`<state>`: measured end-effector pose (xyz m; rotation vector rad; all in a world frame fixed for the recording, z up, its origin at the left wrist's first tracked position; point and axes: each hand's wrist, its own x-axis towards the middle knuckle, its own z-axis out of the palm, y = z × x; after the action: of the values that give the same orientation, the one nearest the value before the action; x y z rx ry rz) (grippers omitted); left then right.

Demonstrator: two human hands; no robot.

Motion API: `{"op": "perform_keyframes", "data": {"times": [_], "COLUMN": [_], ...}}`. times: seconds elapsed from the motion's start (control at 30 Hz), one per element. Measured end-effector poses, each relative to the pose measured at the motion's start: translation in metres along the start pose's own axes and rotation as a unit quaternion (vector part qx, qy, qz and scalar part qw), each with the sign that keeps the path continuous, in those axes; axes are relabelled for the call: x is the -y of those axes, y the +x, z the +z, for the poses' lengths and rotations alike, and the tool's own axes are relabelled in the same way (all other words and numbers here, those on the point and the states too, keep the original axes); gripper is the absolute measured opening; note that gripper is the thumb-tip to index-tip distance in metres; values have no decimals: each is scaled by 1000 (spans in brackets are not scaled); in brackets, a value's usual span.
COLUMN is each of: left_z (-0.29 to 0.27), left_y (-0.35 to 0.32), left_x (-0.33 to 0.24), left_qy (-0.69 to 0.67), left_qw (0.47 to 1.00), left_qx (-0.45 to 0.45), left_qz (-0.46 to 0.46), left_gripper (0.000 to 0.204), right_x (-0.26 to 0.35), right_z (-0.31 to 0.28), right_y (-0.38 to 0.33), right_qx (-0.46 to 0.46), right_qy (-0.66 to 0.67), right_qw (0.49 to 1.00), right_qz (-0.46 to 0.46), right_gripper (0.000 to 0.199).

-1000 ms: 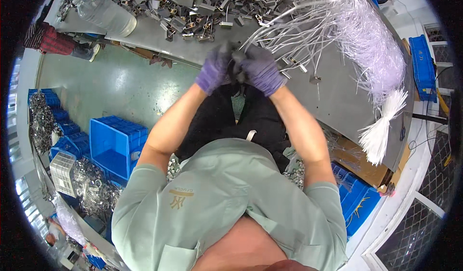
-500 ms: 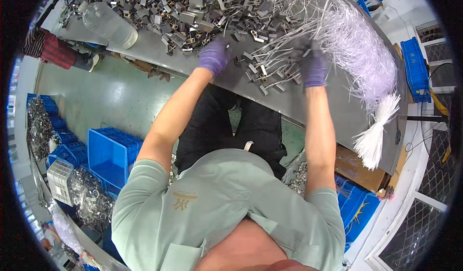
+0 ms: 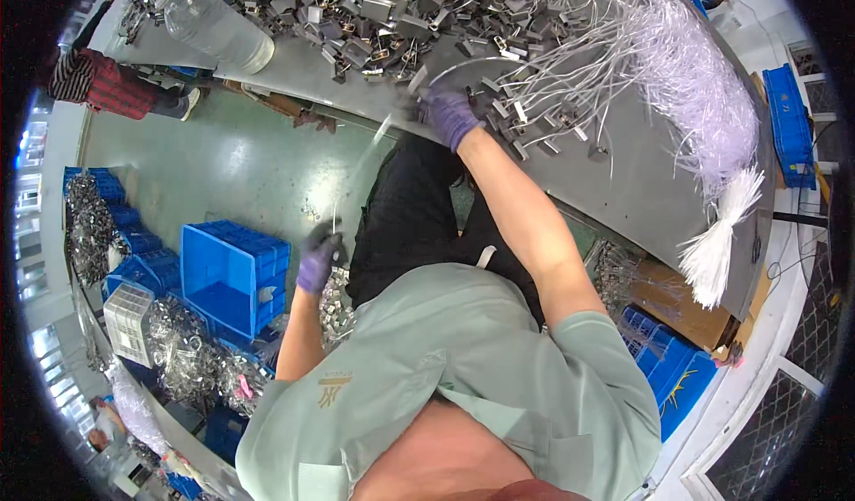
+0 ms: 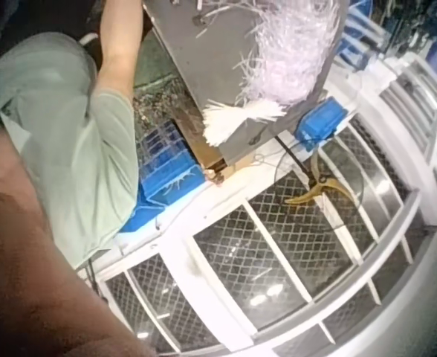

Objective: Manual assembly of wire harness bundles by attaching metal clips and connectors.

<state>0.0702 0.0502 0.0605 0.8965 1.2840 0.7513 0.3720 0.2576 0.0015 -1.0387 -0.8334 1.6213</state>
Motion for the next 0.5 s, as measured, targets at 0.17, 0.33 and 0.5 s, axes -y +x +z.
{"op": "perform_keyframes", "data": {"times": [0.17,0.33,0.5], "left_z": [-42,-46,-42], "left_y": [-34,-27,-20], "left_x": [57,70,60], "left_qy": [67,39,12], "left_qw": [995,991,988], "left_qx": [-64,-110,-144], "left_qz": [-41,-61,-58], "left_gripper": [29,33,36], "right_x": [31,112,143], "right_z": [-12,-14,-11], "right_y": [-9,-41,-72], "right_qx": [-51,-199,-189], "right_qy": [-70,17,133], "right_qw": [995,970,959], "right_qz": [-53,-139,-162], "right_gripper": [32,30,27]}}
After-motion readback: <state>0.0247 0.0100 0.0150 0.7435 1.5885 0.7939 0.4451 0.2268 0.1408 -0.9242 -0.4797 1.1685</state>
